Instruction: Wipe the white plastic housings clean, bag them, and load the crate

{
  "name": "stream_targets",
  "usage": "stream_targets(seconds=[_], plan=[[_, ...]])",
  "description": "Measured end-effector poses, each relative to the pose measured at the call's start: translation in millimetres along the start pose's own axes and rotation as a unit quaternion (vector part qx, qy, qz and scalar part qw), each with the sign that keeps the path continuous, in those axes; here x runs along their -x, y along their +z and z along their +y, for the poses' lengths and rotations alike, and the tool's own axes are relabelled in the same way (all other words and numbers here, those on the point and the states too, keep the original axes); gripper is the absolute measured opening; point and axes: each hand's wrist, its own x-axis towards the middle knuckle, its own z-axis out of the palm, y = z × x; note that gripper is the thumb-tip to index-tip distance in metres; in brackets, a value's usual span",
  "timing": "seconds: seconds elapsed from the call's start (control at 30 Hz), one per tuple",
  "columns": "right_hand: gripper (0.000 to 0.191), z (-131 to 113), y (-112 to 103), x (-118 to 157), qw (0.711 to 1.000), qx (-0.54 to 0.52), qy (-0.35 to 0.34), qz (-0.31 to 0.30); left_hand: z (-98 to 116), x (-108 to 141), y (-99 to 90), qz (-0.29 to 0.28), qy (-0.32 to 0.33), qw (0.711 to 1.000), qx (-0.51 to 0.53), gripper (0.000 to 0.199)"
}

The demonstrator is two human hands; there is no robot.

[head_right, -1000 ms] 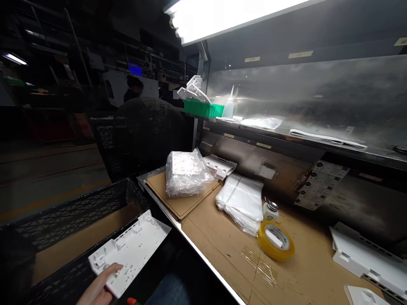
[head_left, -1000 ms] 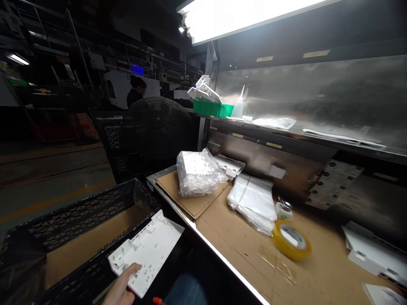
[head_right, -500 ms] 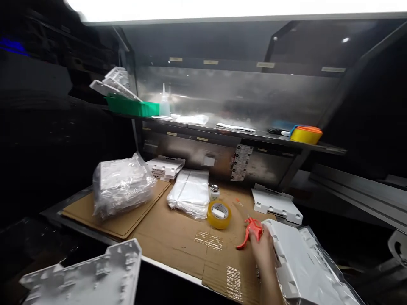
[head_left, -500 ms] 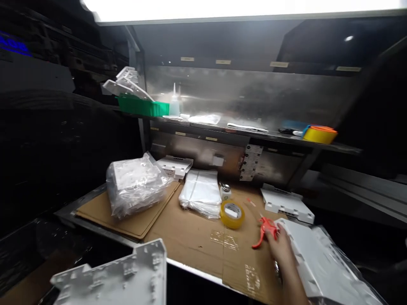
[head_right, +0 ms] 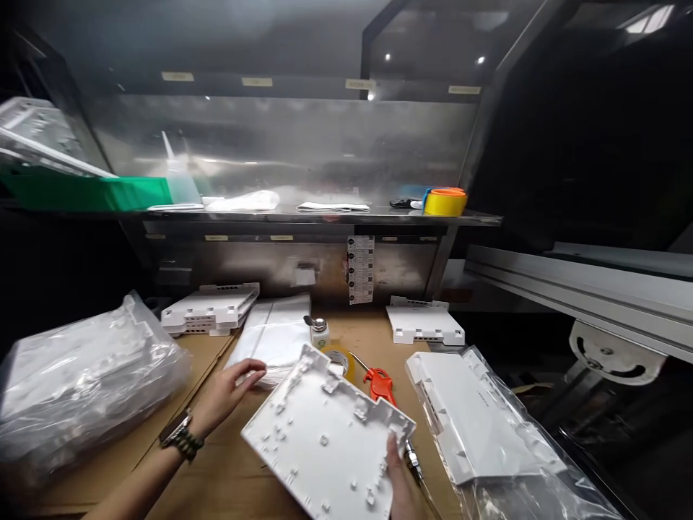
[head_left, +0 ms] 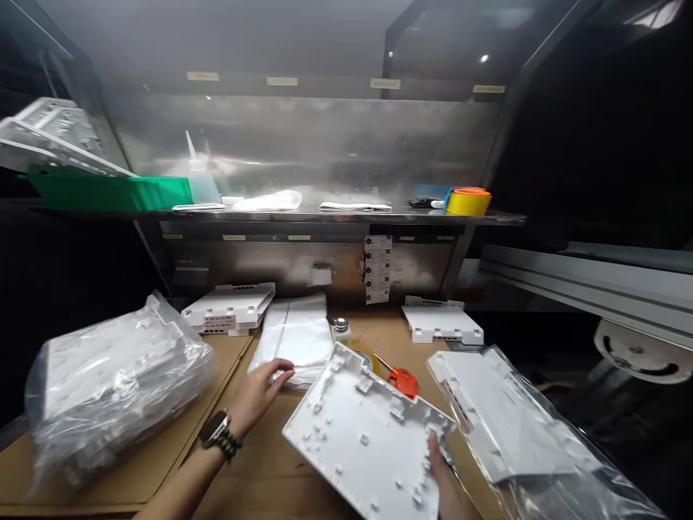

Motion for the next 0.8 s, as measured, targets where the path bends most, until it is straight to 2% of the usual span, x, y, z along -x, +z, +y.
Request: stream_targets(seconds=[0.13, 0.3, 0.4, 0.53, 0.63, 0.8], plan=[[0.079, -16.7, -31.1, -0.7, 0.994, -0.015, 0.028, 0.103, -18.7, -39.8, -6.2, 0.041, 0.061, 0.993, -0.087, 0.039], [0.092, -13.0, -50.4, 0.1, 0.989, -0.047, 0.049, 0.134, -20.1, -63.2, -21.8, 0.020, 0.073, 0.986, -0.150, 0.046], [0.097, -9.7, -47.6, -0.3, 0.989, -0.061, 0.040, 0.131, -13.2, -82.5, -38.3, -0.023, 0.047, 0.986, -0.156, 0.052], [0.101, -13.5, -29.6, 3.6, 0.984, -0.118, 0.027, 0.128, -7.7, -104.6, -59.7, -0.107, -0.017, 0.987, -0.117, 0.034], [0.100, -19.7, -17.3, 8.8, 0.978, -0.172, 0.031, 0.115, -6.5, -111.4, -66.9, -0.105, -0.019, 0.991, -0.081, 0.031], [0.095, -23.0, -16.3, 14.2, 0.978, -0.183, 0.022, 0.101, 2.3, -103.2, -56.5, -0.078, 0.007, 0.995, -0.065, 0.050]])
